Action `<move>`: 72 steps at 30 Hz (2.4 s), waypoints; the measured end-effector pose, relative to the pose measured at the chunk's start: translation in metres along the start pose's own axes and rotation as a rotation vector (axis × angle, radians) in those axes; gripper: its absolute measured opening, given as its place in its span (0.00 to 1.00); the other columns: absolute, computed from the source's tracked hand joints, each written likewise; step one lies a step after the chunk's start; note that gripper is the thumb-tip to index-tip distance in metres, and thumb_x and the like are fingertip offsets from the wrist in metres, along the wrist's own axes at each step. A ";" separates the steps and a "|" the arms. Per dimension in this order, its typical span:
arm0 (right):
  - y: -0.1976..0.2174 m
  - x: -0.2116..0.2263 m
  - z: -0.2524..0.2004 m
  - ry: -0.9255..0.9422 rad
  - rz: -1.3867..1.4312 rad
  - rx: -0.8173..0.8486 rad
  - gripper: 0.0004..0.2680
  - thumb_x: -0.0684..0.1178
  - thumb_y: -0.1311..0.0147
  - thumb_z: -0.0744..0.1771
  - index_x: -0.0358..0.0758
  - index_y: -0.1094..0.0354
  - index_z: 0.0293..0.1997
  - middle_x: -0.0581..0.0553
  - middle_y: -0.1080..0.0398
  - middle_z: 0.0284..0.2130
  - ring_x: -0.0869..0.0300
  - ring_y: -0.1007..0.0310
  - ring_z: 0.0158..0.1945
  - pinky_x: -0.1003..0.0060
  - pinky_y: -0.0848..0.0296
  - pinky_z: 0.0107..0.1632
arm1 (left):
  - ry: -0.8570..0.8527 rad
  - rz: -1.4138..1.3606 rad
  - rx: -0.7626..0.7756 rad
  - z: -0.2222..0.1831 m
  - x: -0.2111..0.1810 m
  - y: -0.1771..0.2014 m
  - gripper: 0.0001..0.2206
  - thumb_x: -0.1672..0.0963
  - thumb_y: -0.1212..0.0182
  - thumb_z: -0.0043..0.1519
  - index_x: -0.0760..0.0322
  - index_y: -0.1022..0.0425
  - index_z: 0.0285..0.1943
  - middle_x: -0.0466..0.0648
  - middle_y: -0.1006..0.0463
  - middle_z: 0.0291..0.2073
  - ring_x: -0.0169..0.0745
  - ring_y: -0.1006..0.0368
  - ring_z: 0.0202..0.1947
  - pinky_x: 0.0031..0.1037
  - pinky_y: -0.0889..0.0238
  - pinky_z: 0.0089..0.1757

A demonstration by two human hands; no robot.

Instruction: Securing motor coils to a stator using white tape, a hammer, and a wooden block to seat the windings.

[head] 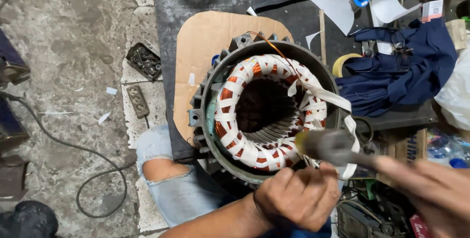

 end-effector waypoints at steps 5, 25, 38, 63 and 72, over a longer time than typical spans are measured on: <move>-0.004 -0.022 -0.011 0.165 0.010 0.004 0.27 0.37 0.53 0.62 0.49 0.41 0.72 0.53 0.32 0.26 0.59 0.34 0.15 0.67 0.33 0.21 | -0.041 -0.018 -0.031 -0.002 -0.007 -0.001 0.10 0.60 0.46 0.71 0.72 0.18 0.48 0.42 0.34 0.22 0.31 0.38 0.23 0.23 0.52 0.27; -0.162 -0.099 0.030 -0.117 -0.153 -0.859 0.11 0.58 0.42 0.72 0.48 0.20 0.55 0.47 0.29 0.40 0.50 0.26 0.44 0.57 0.29 0.47 | 0.191 -0.142 0.003 0.004 -0.014 -0.002 0.08 0.60 0.47 0.68 0.63 0.22 0.38 0.42 0.36 0.19 0.41 0.30 0.19 0.26 0.34 0.25; -0.077 0.062 0.025 -0.025 0.947 -0.699 0.05 0.43 0.39 0.67 0.30 0.21 0.40 0.37 0.26 0.35 0.58 0.27 0.45 0.56 0.27 0.55 | 0.205 -0.184 0.197 0.001 -0.009 -0.006 0.08 0.59 0.47 0.67 0.60 0.25 0.35 0.43 0.33 0.20 0.44 0.27 0.22 0.28 0.33 0.26; -0.091 0.050 0.030 0.279 1.467 -0.660 0.21 0.54 0.63 0.74 0.36 0.40 0.21 0.49 0.49 0.09 0.61 0.45 0.19 0.58 0.28 0.42 | -0.208 -0.175 0.925 0.046 0.074 -0.006 0.10 0.56 0.50 0.72 0.57 0.24 0.40 0.39 0.27 0.22 0.34 0.28 0.22 0.23 0.30 0.31; -0.104 0.044 0.030 0.292 1.561 -0.645 0.17 0.55 0.61 0.74 0.39 0.42 0.26 0.50 0.46 0.16 0.61 0.41 0.25 0.60 0.29 0.43 | -0.495 0.336 0.685 0.095 0.087 0.001 0.08 0.61 0.43 0.68 0.57 0.27 0.54 0.45 0.32 0.48 0.42 0.35 0.48 0.32 0.37 0.52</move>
Point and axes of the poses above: each hand's wrist, its own z-axis towards the middle knuckle, its own y-axis out of the back of the hand, x = y × z, the point moved 4 cm from there along z, towards the middle knuckle
